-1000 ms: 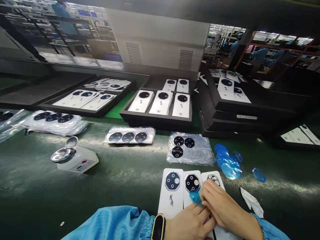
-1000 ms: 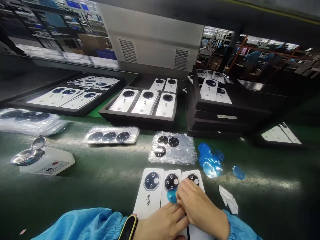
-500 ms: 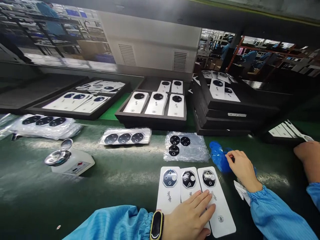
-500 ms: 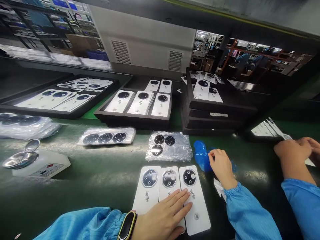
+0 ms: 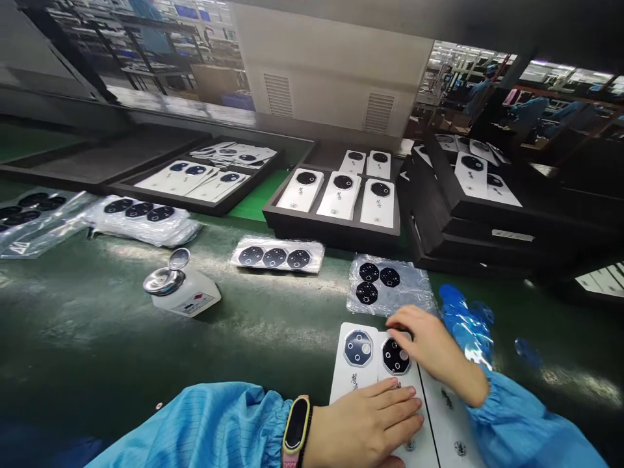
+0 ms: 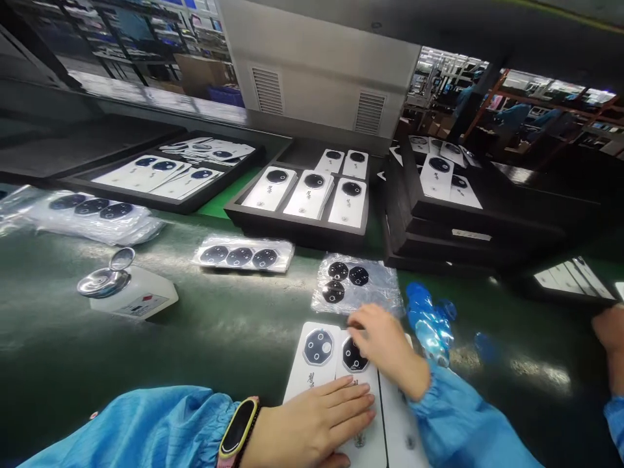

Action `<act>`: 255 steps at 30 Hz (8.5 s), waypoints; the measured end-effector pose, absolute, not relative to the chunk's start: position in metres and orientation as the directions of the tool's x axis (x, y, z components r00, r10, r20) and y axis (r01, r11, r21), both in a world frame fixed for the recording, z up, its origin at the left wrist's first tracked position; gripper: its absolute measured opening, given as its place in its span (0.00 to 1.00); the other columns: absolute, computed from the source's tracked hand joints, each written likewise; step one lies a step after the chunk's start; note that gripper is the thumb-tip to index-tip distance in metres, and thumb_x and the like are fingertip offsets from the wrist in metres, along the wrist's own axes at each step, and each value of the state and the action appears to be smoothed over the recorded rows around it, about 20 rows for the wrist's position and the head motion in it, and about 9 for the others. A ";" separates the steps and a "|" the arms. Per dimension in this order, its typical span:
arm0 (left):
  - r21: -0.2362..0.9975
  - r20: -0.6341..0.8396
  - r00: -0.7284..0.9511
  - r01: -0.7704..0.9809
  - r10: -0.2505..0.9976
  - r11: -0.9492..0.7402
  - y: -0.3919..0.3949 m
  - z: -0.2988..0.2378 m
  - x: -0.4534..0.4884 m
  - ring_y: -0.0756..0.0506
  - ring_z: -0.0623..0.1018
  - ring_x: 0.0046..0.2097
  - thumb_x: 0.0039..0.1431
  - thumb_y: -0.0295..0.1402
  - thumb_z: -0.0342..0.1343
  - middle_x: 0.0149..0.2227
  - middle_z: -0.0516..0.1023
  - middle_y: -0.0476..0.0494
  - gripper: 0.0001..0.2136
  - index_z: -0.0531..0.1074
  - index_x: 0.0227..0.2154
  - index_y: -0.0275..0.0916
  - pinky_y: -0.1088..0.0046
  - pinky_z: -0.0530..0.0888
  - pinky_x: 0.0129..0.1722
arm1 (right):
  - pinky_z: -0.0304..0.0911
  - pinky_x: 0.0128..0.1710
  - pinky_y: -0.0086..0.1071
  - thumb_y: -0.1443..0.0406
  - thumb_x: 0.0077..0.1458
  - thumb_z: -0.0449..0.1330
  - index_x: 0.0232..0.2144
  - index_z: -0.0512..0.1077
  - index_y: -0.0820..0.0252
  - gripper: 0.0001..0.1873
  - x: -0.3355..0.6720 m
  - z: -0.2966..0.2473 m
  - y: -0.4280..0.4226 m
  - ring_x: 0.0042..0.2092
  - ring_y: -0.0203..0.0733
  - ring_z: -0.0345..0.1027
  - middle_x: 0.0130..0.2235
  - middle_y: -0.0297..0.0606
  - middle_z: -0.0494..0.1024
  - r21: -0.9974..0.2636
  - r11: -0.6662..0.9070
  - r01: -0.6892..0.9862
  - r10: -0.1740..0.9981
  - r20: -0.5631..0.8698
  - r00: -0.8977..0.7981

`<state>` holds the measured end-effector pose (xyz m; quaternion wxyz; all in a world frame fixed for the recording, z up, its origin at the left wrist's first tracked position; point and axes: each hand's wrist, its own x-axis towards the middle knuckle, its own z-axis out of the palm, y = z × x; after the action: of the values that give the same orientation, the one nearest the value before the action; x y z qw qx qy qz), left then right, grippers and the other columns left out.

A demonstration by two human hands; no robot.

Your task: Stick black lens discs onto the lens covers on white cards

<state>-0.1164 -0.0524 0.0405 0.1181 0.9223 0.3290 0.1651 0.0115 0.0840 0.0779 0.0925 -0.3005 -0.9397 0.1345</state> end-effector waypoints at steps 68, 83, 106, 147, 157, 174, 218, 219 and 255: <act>0.245 0.336 0.728 0.545 0.597 -0.802 -0.048 0.014 -0.109 0.45 0.77 0.43 0.57 0.38 0.57 0.39 0.80 0.42 0.15 0.72 0.41 0.30 0.74 0.67 0.51 | 0.51 0.25 0.34 0.81 0.54 0.44 0.24 0.59 0.57 0.16 -0.025 0.040 0.027 0.25 0.40 0.57 0.23 0.34 0.64 0.088 0.913 0.398 0.343 0.359 -0.868; 0.207 0.328 0.720 0.577 0.612 -0.790 -0.048 0.026 -0.112 0.44 0.72 0.52 0.62 0.37 0.53 0.48 0.76 0.40 0.17 0.69 0.47 0.28 0.71 0.61 0.59 | 0.58 0.26 0.30 0.74 0.61 0.44 0.25 0.61 0.57 0.15 -0.029 0.042 0.051 0.26 0.37 0.62 0.24 0.33 0.67 -0.056 0.930 0.362 0.358 0.352 -0.865; 0.111 0.358 0.731 0.585 0.581 -0.804 -0.046 0.023 -0.112 0.44 0.72 0.53 0.65 0.38 0.47 0.50 0.75 0.40 0.17 0.70 0.47 0.29 0.70 0.60 0.60 | 0.60 0.24 0.29 0.74 0.56 0.48 0.25 0.60 0.57 0.11 -0.030 0.053 0.064 0.25 0.36 0.63 0.24 0.31 0.67 -0.243 0.904 0.351 0.395 0.163 -0.904; 0.176 0.415 0.698 0.567 0.583 -0.805 -0.045 0.023 -0.111 0.46 0.75 0.47 0.62 0.35 0.51 0.43 0.79 0.43 0.14 0.73 0.43 0.31 0.72 0.65 0.55 | 0.63 0.27 0.29 0.74 0.57 0.51 0.26 0.67 0.58 0.11 -0.027 0.048 0.051 0.30 0.38 0.63 0.27 0.34 0.69 -0.358 0.869 0.340 0.454 0.308 -0.836; 0.177 0.442 0.678 0.576 0.587 -0.798 -0.044 0.022 -0.111 0.48 0.76 0.44 0.61 0.34 0.53 0.41 0.80 0.46 0.13 0.74 0.43 0.30 0.74 0.68 0.52 | 0.58 0.28 0.32 0.75 0.60 0.46 0.25 0.68 0.60 0.16 -0.022 0.047 0.043 0.29 0.38 0.59 0.27 0.37 0.68 -0.224 0.923 0.314 0.383 0.428 -0.819; 0.184 0.366 0.711 0.578 0.601 -0.795 -0.043 0.028 -0.111 0.48 0.76 0.45 0.65 0.31 0.49 0.42 0.79 0.46 0.11 0.74 0.43 0.32 0.74 0.66 0.54 | 0.57 0.29 0.33 0.72 0.60 0.49 0.24 0.69 0.61 0.14 -0.024 0.044 0.049 0.29 0.39 0.60 0.26 0.36 0.68 -0.215 0.915 0.342 0.404 0.443 -0.801; 0.051 0.354 0.722 0.620 0.594 -0.783 -0.047 0.025 -0.111 0.46 0.73 0.53 0.65 0.40 0.46 0.51 0.75 0.44 0.17 0.72 0.47 0.34 0.72 0.64 0.57 | 0.57 0.26 0.30 0.75 0.50 0.56 0.21 0.74 0.59 0.12 -0.052 0.073 0.069 0.29 0.41 0.71 0.25 0.36 0.78 -0.263 0.794 0.547 0.513 -0.193 -0.837; 0.051 0.345 0.724 0.621 0.597 -0.782 -0.047 0.026 -0.111 0.46 0.73 0.53 0.65 0.40 0.46 0.52 0.75 0.44 0.18 0.72 0.47 0.34 0.72 0.64 0.57 | 0.57 0.26 0.30 0.75 0.50 0.57 0.20 0.74 0.59 0.12 -0.052 0.073 0.069 0.28 0.41 0.71 0.25 0.36 0.78 -0.260 0.797 0.545 0.511 -0.191 -0.838; 0.098 0.374 0.719 0.597 0.586 -0.796 -0.045 0.023 -0.111 0.45 0.73 0.52 0.63 0.40 0.49 0.49 0.76 0.41 0.18 0.72 0.46 0.31 0.71 0.64 0.58 | 0.61 0.24 0.31 0.75 0.54 0.53 0.24 0.65 0.58 0.10 -0.031 0.049 0.066 0.27 0.39 0.66 0.25 0.33 0.71 -0.129 0.926 0.356 0.372 0.129 -0.919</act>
<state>-0.1109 -0.0449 0.0232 -0.0147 0.9270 0.3191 0.1968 -0.0307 0.0658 0.0488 0.0760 -0.1859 -0.9783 0.0516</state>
